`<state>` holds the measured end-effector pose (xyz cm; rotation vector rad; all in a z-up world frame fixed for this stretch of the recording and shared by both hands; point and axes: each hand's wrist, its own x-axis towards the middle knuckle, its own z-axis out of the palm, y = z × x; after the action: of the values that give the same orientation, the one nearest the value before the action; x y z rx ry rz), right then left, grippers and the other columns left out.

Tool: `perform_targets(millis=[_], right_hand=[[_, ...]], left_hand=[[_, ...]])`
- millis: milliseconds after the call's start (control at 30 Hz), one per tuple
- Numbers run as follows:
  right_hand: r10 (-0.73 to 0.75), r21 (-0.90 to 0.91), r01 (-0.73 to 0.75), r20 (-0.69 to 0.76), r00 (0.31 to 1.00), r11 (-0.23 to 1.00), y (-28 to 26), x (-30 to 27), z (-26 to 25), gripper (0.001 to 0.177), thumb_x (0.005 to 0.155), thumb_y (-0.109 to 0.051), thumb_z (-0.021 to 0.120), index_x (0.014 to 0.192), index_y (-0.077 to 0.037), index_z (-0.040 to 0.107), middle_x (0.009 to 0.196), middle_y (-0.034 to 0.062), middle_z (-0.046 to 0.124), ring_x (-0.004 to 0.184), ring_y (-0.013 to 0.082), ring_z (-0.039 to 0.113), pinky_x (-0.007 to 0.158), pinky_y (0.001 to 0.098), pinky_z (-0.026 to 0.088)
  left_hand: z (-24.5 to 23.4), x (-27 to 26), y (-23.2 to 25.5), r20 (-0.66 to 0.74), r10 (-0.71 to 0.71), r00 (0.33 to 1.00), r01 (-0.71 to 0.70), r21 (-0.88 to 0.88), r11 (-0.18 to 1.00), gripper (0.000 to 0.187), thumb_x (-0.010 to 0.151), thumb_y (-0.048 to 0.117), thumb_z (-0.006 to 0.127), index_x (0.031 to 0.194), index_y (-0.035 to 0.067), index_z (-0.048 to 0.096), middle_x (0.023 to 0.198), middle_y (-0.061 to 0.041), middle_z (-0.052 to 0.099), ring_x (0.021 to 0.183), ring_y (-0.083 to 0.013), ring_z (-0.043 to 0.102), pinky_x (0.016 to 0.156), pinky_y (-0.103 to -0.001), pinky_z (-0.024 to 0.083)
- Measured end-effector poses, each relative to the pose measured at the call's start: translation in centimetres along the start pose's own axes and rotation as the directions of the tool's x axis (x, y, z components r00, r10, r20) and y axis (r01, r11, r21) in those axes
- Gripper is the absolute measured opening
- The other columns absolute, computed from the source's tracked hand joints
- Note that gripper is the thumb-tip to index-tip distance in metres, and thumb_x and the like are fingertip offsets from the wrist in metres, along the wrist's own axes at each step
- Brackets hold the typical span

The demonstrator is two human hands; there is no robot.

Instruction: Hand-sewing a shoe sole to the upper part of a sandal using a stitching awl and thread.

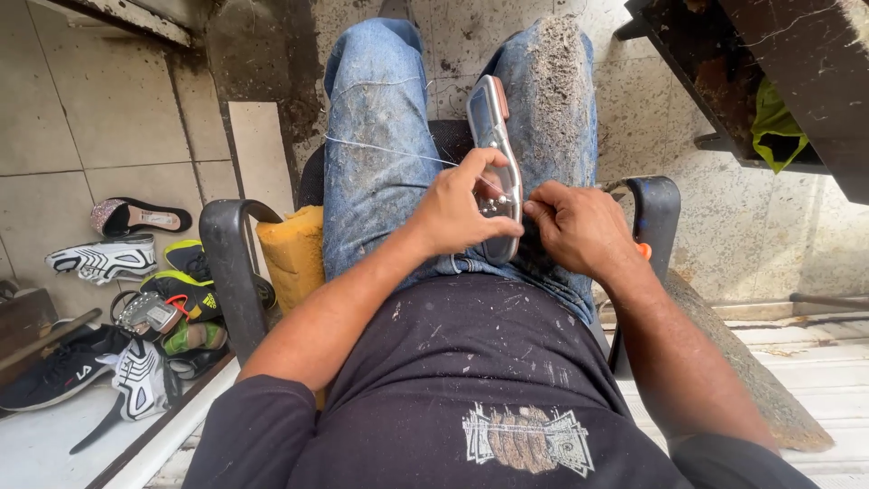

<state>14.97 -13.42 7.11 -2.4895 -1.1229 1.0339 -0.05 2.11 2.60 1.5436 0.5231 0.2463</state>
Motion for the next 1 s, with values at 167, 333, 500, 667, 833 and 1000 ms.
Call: perform_targets(millis=[167, 333, 500, 667, 833, 1000], right_hand=[[0.042, -0.005, -0.042, 0.020, 0.999, 0.999, 0.3, -0.2, 0.3, 0.020, 0.100, -0.040, 0.060, 0.104, -0.026, 0.073, 0.087, 0.0167, 0.074, 0.094, 0.0472, 0.069, 0.080, 0.0590, 0.054], [0.026, 0.019, -0.027, 0.013, 1.000, 0.999, 1.0, 0.3, 0.8, 0.021, 0.099, -0.040, 0.059, 0.105, -0.025, 0.073, 0.087, 0.0170, 0.074, 0.092, 0.0469, 0.070, 0.079, 0.0585, 0.054], [0.008, 0.020, -0.008, -0.004, 1.000, 1.000, 1.3, 0.2, 1.1, 0.021, 0.099, -0.041, 0.059, 0.105, -0.026, 0.072, 0.086, 0.0155, 0.074, 0.091, 0.0463, 0.070, 0.078, 0.0573, 0.055], [-0.028, 0.054, 0.031, -0.049, 0.998, 0.998, 1.4, 0.1, 1.3, 0.019, 0.099, -0.040, 0.059, 0.101, -0.025, 0.071, 0.082, 0.0151, 0.072, 0.086, 0.0470, 0.070, 0.073, 0.0580, 0.055], [-0.027, 0.050, 0.029, -0.035, 0.999, 0.998, 1.3, 0.2, 1.3, 0.019, 0.099, -0.039, 0.060, 0.100, -0.024, 0.072, 0.083, 0.0150, 0.073, 0.088, 0.0461, 0.070, 0.073, 0.0571, 0.055], [-0.040, 0.052, 0.041, -0.025, 0.999, 0.998, 1.3, 0.4, 1.1, 0.020, 0.099, -0.039, 0.060, 0.099, -0.023, 0.072, 0.082, 0.0150, 0.073, 0.088, 0.0458, 0.070, 0.073, 0.0568, 0.056]], left_hand=[[-7.2, -1.0, 8.1, 0.155, -0.419, 0.895, 0.199, 0.701, 0.684, 0.034, 0.092, 0.028, 0.075, 0.123, 0.014, 0.073, 0.100, -0.017, 0.077, 0.097, -0.0391, 0.073, 0.089, -0.050, 0.055], [-12.5, -3.0, 5.1, -0.041, -0.179, 0.983, 0.142, 0.788, 0.599, 0.010, 0.097, 0.025, 0.071, 0.102, 0.023, 0.080, 0.097, -0.006, 0.058, 0.099, -0.0278, 0.058, 0.091, -0.044, 0.047], [-9.1, -1.2, 2.6, -0.055, 0.202, 0.978, -0.201, 0.023, 0.979, 0.013, 0.103, 0.009, 0.064, 0.094, 0.002, 0.070, 0.109, -0.019, 0.061, 0.121, -0.0369, 0.064, 0.107, -0.049, 0.050], [-4.1, 1.1, 0.9, 0.084, 0.043, 0.996, 0.056, -0.891, 0.451, 0.012, 0.103, 0.016, 0.057, 0.099, 0.005, 0.061, 0.104, -0.015, 0.065, 0.091, -0.0252, 0.069, 0.071, -0.033, 0.054], [-3.6, 2.3, -1.8, 0.197, 0.004, 0.980, 0.065, -0.341, 0.938, 0.025, 0.104, 0.025, 0.057, 0.098, 0.004, 0.070, 0.093, -0.006, 0.052, 0.079, -0.0161, 0.049, 0.066, -0.029, 0.043], [-1.6, 0.6, -2.9, 0.283, 0.105, 0.953, -0.155, 0.163, 0.974, 0.033, 0.100, 0.046, 0.066, 0.104, 0.014, 0.074, 0.098, -0.008, 0.051, 0.088, -0.0262, 0.058, 0.079, -0.040, 0.050]])
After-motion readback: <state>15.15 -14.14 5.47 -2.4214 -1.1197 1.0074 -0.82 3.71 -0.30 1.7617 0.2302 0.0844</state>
